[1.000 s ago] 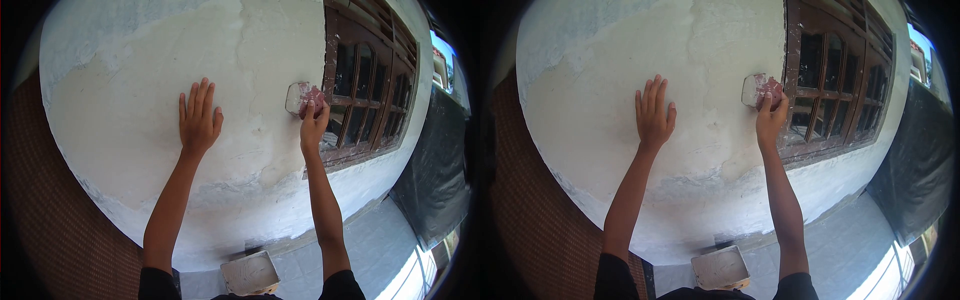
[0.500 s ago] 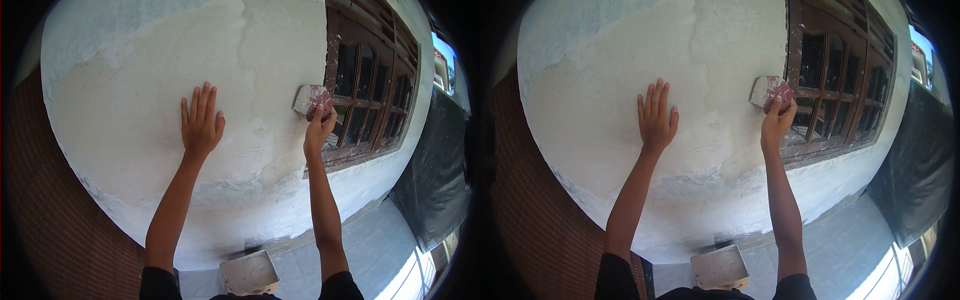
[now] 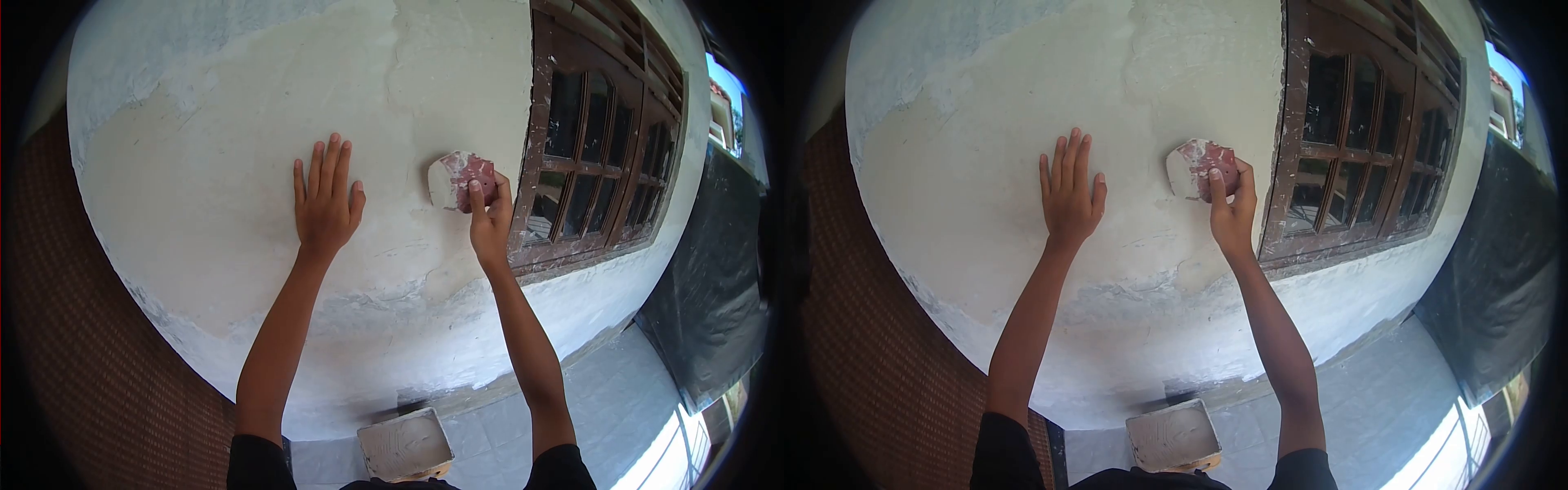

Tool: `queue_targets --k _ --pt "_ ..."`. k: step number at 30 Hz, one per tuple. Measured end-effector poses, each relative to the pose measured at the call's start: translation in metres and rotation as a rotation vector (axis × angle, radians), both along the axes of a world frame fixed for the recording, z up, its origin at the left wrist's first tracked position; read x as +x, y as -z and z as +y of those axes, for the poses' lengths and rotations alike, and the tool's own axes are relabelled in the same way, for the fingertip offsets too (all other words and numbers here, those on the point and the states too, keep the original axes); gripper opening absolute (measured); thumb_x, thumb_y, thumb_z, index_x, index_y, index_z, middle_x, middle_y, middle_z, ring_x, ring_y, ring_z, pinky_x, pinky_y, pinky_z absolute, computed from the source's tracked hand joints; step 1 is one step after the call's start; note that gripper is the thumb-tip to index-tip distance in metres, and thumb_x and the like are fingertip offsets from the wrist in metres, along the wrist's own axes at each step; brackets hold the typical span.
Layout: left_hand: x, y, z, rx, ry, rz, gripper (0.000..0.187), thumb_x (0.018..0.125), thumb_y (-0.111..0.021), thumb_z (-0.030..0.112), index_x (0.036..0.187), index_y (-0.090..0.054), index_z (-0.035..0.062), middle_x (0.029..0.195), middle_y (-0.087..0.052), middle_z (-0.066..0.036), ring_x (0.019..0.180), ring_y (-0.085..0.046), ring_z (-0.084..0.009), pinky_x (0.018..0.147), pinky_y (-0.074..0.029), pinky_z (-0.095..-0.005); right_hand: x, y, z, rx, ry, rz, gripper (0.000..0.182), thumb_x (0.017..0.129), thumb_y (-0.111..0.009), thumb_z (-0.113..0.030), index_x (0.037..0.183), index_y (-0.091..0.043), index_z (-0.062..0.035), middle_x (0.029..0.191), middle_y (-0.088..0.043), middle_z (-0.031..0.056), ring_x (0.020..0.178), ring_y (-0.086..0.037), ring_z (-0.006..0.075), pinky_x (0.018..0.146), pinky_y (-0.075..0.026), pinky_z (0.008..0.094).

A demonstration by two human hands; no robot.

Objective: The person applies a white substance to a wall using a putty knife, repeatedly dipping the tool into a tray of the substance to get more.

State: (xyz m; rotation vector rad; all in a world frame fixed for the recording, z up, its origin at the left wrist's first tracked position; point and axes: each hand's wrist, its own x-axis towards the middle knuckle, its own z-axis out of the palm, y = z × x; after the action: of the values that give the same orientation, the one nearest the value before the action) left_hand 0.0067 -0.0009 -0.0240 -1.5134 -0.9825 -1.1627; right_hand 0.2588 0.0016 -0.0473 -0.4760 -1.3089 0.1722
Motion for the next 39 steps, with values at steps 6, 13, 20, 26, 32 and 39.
queue_targets --k 6,13,20,26,32,39 --pt "-0.003 0.001 -0.001 -0.007 -0.001 0.009 0.055 0.092 -0.052 0.02 0.145 -0.042 0.0088 0.153 -0.039 -0.008 0.143 -0.033 -0.0264 0.117 -0.02 -0.0524 -0.012 -0.007 0.008 0.043 0.141 -0.037 0.028 0.096 -0.061 -0.013 0.119 -0.054 0.001 0.097 -0.062 0.0091 0.08 -0.055 0.0107 0.071 -0.049 0.0268" --pt "-0.002 0.0 -0.002 0.004 -0.003 0.004 0.055 0.092 -0.052 0.02 0.145 -0.043 0.0093 0.152 -0.04 -0.007 0.143 -0.034 -0.0262 0.117 -0.021 -0.0521 -0.004 -0.015 0.004 0.132 0.252 -0.183 0.029 0.095 -0.063 -0.016 0.119 -0.056 -0.0007 0.092 -0.062 0.0057 0.079 -0.055 0.009 0.069 -0.048 0.0267" --pt "-0.002 0.002 0.001 0.015 0.001 0.008 0.055 0.092 -0.051 0.02 0.145 -0.043 0.0086 0.152 -0.04 -0.008 0.143 -0.034 -0.0265 0.117 -0.021 -0.052 0.026 -0.041 0.009 0.054 0.078 0.363 0.028 0.099 -0.059 -0.018 0.12 -0.053 -0.0006 0.103 -0.061 0.0064 0.085 -0.058 0.0106 0.072 -0.049 0.0265" --pt "-0.003 0.001 -0.001 -0.004 0.008 0.01 0.055 0.092 -0.052 0.02 0.145 -0.042 0.0086 0.152 -0.04 -0.008 0.143 -0.034 -0.0269 0.117 -0.02 -0.0522 -0.008 -0.022 0.001 0.144 0.487 -0.455 0.028 0.094 -0.064 -0.016 0.117 -0.057 -0.001 0.093 -0.062 0.0081 0.087 -0.057 0.0131 0.078 -0.046 0.0268" --pt "-0.002 0.004 0.0 -0.005 -0.007 0.008 0.055 0.092 -0.051 0.02 0.145 -0.042 0.0088 0.153 -0.039 -0.008 0.143 -0.033 -0.0267 0.117 -0.02 -0.0521 0.032 -0.048 0.022 0.079 0.152 0.512 0.027 0.099 -0.056 -0.018 0.118 -0.054 0.0004 0.103 -0.061 0.0095 0.092 -0.058 0.0133 0.075 -0.049 0.0284" --pt "-0.003 0.004 -0.001 -0.007 -0.005 0.013 0.054 0.093 -0.05 0.021 0.145 -0.042 0.0093 0.153 -0.039 -0.008 0.143 -0.033 -0.0269 0.117 -0.02 -0.0524 -0.004 -0.047 0.022 0.056 0.328 -0.037 0.032 0.095 -0.062 -0.021 0.117 -0.057 0.0025 0.101 -0.06 0.0138 0.087 -0.059 0.0167 0.079 -0.048 0.0324"
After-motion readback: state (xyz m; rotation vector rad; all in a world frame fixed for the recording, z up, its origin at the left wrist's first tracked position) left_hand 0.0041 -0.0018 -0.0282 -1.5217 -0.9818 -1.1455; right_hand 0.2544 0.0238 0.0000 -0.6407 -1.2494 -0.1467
